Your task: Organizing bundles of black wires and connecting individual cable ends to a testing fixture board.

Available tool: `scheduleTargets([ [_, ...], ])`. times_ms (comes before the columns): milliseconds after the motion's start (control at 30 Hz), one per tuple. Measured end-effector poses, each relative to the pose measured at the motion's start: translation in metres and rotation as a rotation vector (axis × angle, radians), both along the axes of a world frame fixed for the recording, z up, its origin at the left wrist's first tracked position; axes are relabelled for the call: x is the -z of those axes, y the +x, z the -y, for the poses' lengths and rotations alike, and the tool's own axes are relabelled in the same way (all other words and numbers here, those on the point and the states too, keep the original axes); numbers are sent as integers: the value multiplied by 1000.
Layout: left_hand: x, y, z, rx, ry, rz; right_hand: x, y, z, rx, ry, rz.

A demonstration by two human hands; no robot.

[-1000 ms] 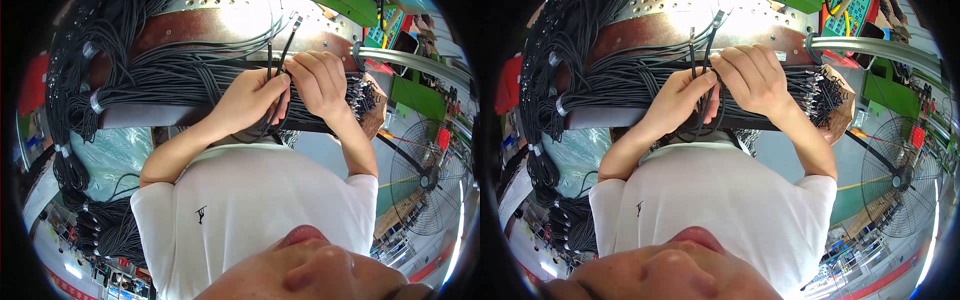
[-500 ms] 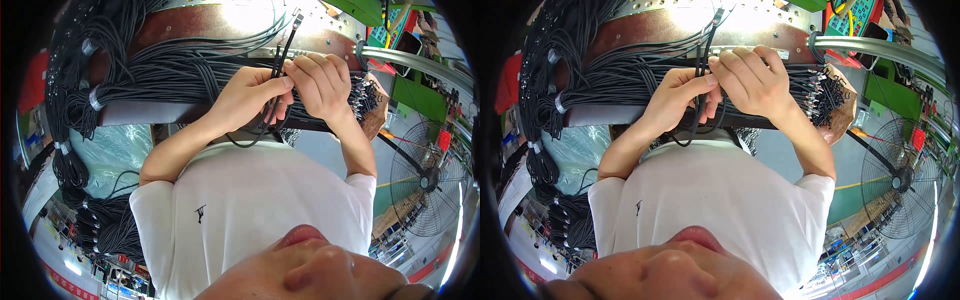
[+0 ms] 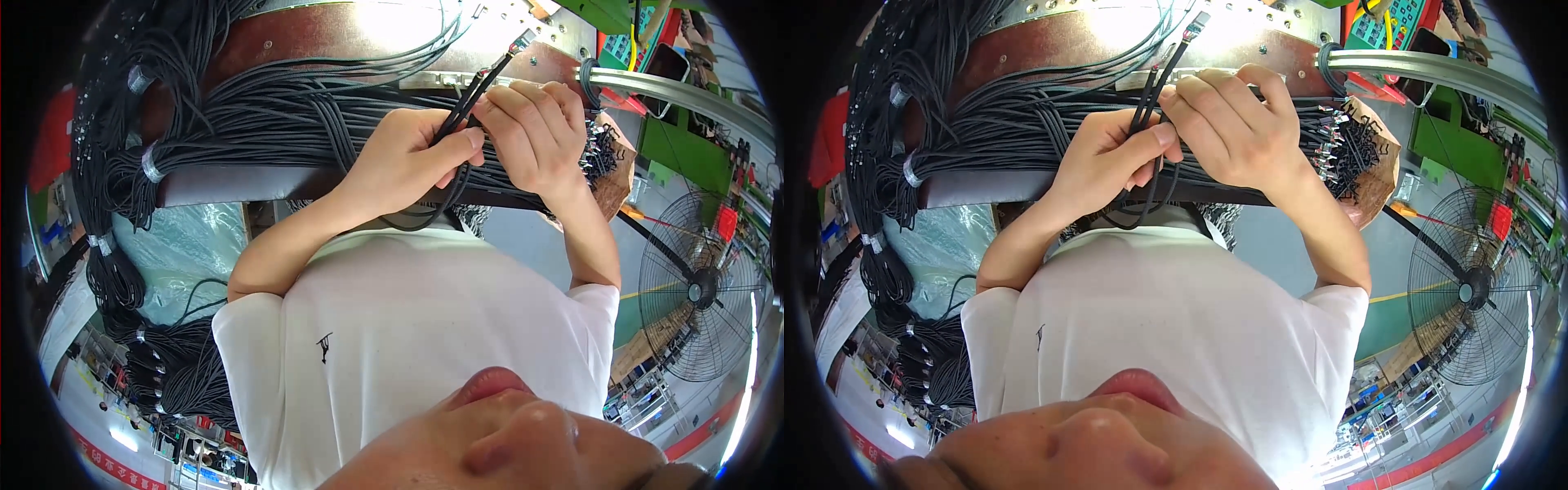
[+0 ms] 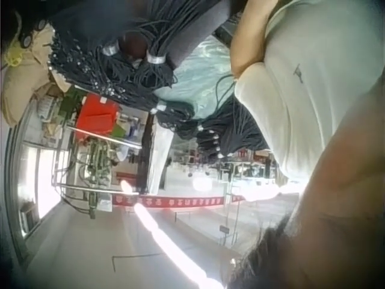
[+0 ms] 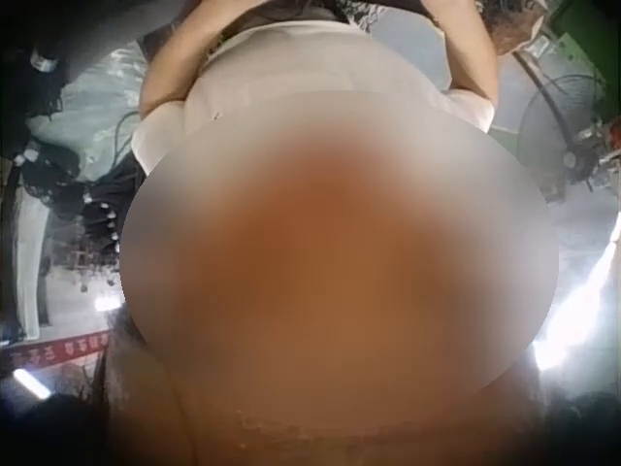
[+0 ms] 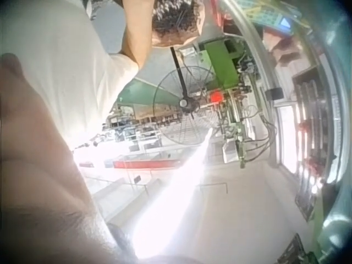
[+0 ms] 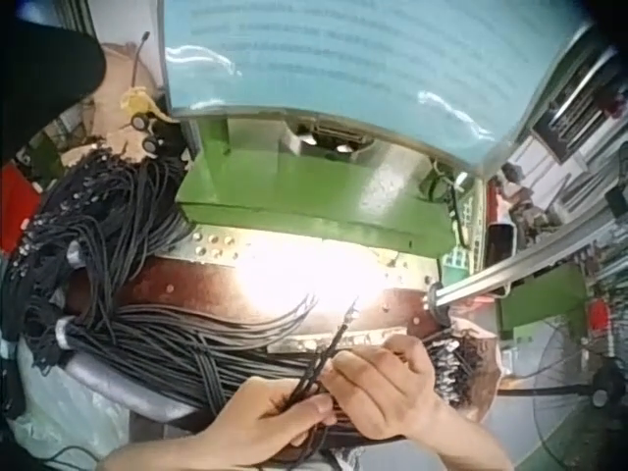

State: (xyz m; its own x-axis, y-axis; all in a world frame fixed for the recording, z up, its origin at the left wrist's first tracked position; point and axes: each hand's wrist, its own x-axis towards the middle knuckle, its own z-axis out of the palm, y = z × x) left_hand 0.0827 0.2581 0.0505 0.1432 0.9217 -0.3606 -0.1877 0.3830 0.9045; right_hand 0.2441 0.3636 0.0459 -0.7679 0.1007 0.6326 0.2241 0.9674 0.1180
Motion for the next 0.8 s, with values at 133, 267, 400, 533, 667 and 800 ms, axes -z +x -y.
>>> scheduleTargets([
  [133,5,4,1,15,45,-74,-6,-1,4,20,-14,54],
  [267,8,6,0,38,195,-237,-3,2,1,-6,38,63],
  [400,3,-5,-2,175,163,-88,-10,3,2,-21,24,55],
  [533,4,6,2,40,53,15,-12,6,-2,-29,9,115],
  [667,1,11,4,-89,-39,191,-8,8,-2,-1,50,52],
  [800,4,10,0,-115,-63,226,-8,10,-6,-27,77,39],
])
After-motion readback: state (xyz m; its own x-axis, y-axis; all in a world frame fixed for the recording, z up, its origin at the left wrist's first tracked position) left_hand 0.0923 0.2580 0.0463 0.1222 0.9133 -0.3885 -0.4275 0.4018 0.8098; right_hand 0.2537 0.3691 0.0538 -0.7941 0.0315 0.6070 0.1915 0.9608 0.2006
